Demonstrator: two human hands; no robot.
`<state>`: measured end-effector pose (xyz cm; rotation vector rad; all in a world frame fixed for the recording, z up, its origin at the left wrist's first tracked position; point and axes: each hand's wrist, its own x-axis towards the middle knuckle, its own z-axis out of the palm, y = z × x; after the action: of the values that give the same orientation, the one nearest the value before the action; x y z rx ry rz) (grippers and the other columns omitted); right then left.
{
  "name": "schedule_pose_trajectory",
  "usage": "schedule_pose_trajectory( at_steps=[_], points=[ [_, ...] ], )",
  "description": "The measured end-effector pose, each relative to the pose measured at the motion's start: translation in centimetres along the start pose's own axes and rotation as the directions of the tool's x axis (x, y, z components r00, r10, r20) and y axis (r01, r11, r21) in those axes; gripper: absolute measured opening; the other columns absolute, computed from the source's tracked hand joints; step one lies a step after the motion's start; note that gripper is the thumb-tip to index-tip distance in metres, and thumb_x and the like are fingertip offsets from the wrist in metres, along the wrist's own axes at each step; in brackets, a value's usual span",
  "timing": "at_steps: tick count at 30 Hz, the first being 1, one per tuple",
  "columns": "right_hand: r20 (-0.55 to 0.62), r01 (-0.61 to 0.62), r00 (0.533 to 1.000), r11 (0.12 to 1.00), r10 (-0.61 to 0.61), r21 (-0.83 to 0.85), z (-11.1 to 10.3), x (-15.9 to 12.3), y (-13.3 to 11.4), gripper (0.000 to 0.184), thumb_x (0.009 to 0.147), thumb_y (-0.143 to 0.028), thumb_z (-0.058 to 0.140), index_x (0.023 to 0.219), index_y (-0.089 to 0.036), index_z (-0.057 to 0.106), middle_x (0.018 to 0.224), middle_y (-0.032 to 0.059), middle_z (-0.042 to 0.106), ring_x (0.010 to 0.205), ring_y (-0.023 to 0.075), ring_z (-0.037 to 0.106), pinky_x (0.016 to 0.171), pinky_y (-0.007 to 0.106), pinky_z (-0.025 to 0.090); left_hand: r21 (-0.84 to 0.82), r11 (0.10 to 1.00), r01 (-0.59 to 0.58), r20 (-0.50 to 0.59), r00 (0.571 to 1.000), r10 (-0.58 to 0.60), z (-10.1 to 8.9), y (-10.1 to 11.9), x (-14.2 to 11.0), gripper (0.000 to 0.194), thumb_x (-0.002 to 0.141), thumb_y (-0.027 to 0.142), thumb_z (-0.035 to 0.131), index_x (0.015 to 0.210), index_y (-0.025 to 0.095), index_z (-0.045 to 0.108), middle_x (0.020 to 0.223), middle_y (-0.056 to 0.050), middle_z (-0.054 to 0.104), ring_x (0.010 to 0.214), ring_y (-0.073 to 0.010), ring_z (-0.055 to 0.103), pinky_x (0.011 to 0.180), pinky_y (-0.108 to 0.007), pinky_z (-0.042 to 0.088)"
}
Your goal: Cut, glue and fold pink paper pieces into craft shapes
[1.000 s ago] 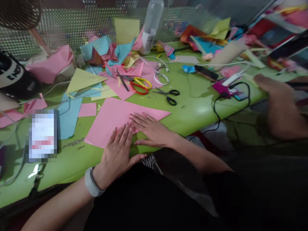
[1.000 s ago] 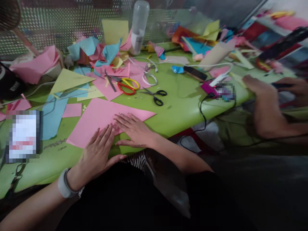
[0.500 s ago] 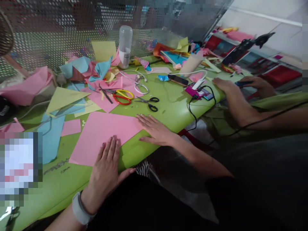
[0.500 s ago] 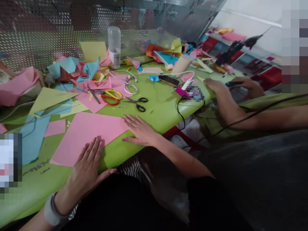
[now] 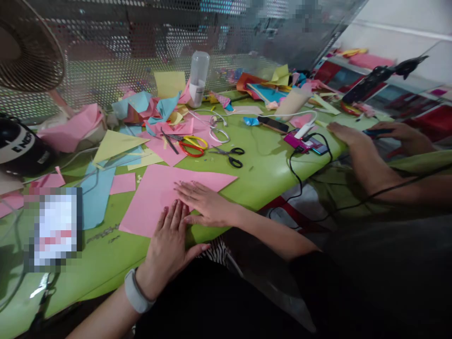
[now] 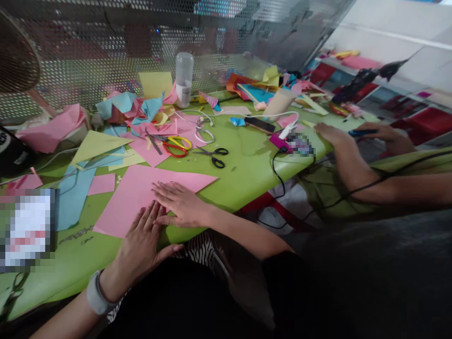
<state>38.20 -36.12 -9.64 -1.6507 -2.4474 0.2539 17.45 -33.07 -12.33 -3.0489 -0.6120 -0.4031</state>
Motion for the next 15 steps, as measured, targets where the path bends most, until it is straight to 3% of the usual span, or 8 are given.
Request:
schedule_pose_trajectory(
  at_steps=[4,9,15],
  points=[
    [0.065,0.020,0.998,0.999,-0.021,0.026,1.0,0.5,0.4,0.090,0.096,-0.071,0.028,0.158,-0.006,0.022,0.165,0.0166,0.016,0.155,0.0243,0.011,0.127,0.046,0.013,0.005,1.000,0.000,-0.001,1.000,0.000,0.0,0.0,-0.2,0.107,0.087,0.084,0.026,0.154,0.001,0.033,0.156,-0.024,0.040,0.149,-0.0343,0.033,0.122,-0.049,0.024],
    [0.060,-0.078,0.995,0.997,0.077,0.004,0.6,-1.5,2.6,0.094,0.095,-0.074,0.028,0.160,-0.008,0.014,0.166,0.0166,0.011,0.155,0.0250,0.008,0.127,0.048,0.014,-0.012,1.000,-0.005,0.008,1.000,0.005,-0.2,-0.1,0.0,0.111,0.085,0.085,0.029,0.159,0.003,0.017,0.160,-0.024,0.031,0.150,-0.0346,0.028,0.123,-0.048,0.021],
    [0.098,-0.231,0.968,0.973,0.230,0.001,-0.2,-3.9,4.4,0.098,0.094,-0.076,0.024,0.160,-0.006,0.010,0.166,0.0179,0.007,0.155,0.0269,0.007,0.127,0.050,0.012,-0.038,0.998,-0.046,0.011,0.999,0.046,-0.8,-0.8,-0.3,0.113,0.085,0.084,0.034,0.159,0.002,0.009,0.159,-0.026,0.032,0.148,-0.0352,0.032,0.121,-0.049,0.026]
  ],
)
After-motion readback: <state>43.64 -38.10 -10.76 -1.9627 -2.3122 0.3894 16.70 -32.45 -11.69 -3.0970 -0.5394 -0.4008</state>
